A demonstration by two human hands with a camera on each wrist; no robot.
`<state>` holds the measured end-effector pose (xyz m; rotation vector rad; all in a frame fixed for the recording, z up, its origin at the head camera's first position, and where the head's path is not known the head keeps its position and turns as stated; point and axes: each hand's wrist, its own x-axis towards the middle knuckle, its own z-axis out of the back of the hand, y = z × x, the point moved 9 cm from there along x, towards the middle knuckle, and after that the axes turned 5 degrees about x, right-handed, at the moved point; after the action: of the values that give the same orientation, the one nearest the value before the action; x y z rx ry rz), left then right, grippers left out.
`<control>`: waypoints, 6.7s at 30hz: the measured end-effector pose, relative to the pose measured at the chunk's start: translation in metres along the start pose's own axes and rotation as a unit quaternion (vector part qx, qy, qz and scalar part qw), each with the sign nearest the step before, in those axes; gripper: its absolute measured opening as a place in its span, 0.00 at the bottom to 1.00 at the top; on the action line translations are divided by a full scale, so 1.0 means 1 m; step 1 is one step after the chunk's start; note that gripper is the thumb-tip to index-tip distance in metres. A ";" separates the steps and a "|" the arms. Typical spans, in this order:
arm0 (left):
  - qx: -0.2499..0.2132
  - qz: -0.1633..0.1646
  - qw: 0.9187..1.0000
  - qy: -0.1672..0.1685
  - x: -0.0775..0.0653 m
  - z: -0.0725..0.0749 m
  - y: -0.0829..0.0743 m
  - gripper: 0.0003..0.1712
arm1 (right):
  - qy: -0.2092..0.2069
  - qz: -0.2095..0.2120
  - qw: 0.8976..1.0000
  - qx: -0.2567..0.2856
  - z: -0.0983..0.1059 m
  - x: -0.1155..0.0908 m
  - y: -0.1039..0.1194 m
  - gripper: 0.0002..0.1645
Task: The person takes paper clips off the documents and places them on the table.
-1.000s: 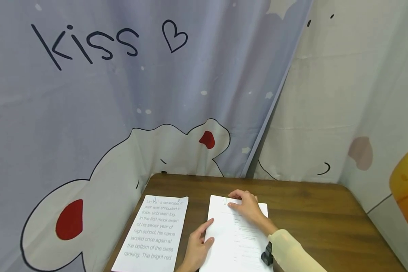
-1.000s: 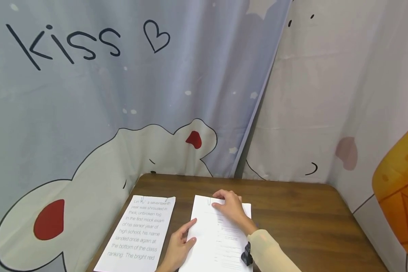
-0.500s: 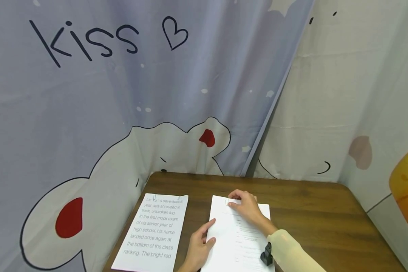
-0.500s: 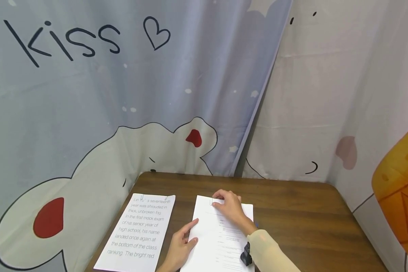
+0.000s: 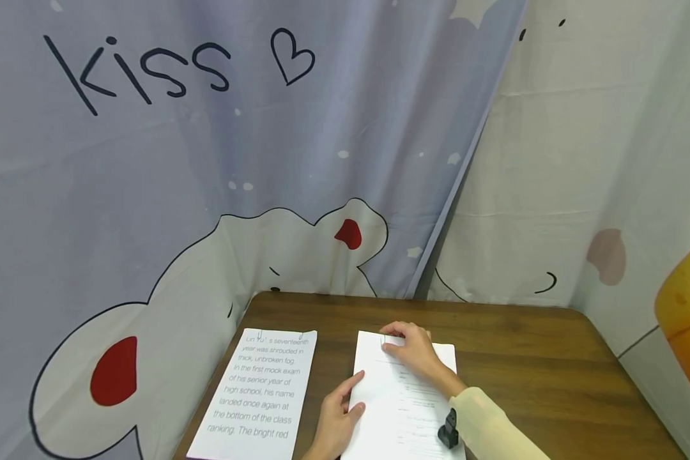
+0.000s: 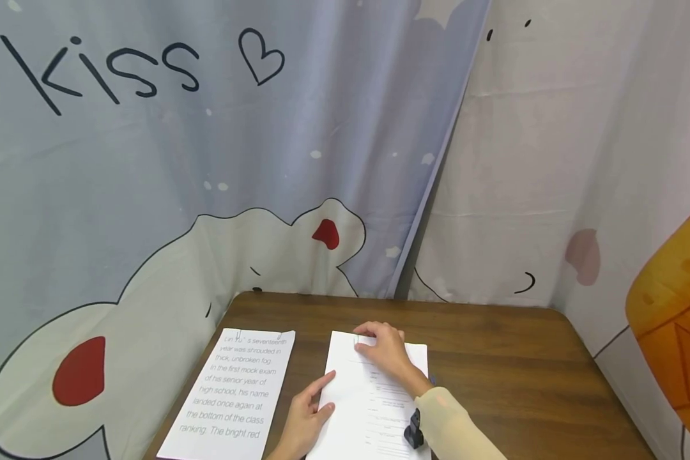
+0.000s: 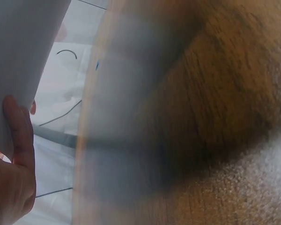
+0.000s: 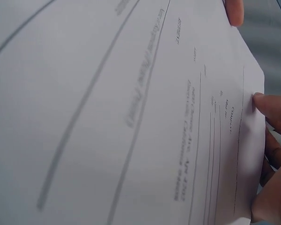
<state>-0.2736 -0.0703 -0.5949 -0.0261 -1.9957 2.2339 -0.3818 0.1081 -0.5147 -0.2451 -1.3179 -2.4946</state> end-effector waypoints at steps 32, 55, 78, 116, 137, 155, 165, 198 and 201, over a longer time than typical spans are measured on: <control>-0.015 -0.008 1.000 0.005 -0.002 -0.012 -0.005 0.36 | -0.035 -0.032 0.998 0.050 0.002 -0.001 -0.009 0.12; -0.030 -0.013 0.999 0.012 -0.002 -0.022 -0.012 0.35 | 0.030 -0.065 0.996 0.060 0.007 0.000 -0.019 0.18; -0.029 -0.022 0.999 0.001 -0.001 -0.015 -0.012 0.35 | 0.014 -0.077 0.992 0.104 0.004 0.002 -0.017 0.17; -0.033 0.009 0.999 0.005 -0.007 -0.024 -0.003 0.35 | 0.000 -0.088 0.994 0.058 0.004 -0.004 -0.026 0.10; -0.040 0.012 0.999 0.004 -0.006 -0.021 -0.001 0.35 | 0.002 -0.082 0.995 0.050 0.003 -0.003 -0.021 0.11; -0.033 0.005 0.999 0.002 -0.004 -0.024 -0.002 0.35 | -0.015 -0.087 0.994 0.066 0.009 -0.002 -0.024 0.12; -0.029 0.003 1.000 0.004 -0.004 -0.025 -0.001 0.36 | -0.040 -0.104 0.990 0.091 0.021 -0.001 -0.031 0.10; 0.010 0.023 1.000 -0.018 -0.008 0.002 0.016 0.36 | -0.044 -0.124 0.987 0.096 0.097 -0.026 -0.086 0.12; 0.016 0.019 1.000 -0.019 -0.007 0.005 0.016 0.36 | -0.038 -0.128 0.987 0.089 0.100 -0.028 -0.091 0.13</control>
<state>-0.2690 -0.0779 -0.6106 -0.0178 -1.9949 2.3056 -0.3862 0.2440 -0.5370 -0.1392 -1.6892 -2.5729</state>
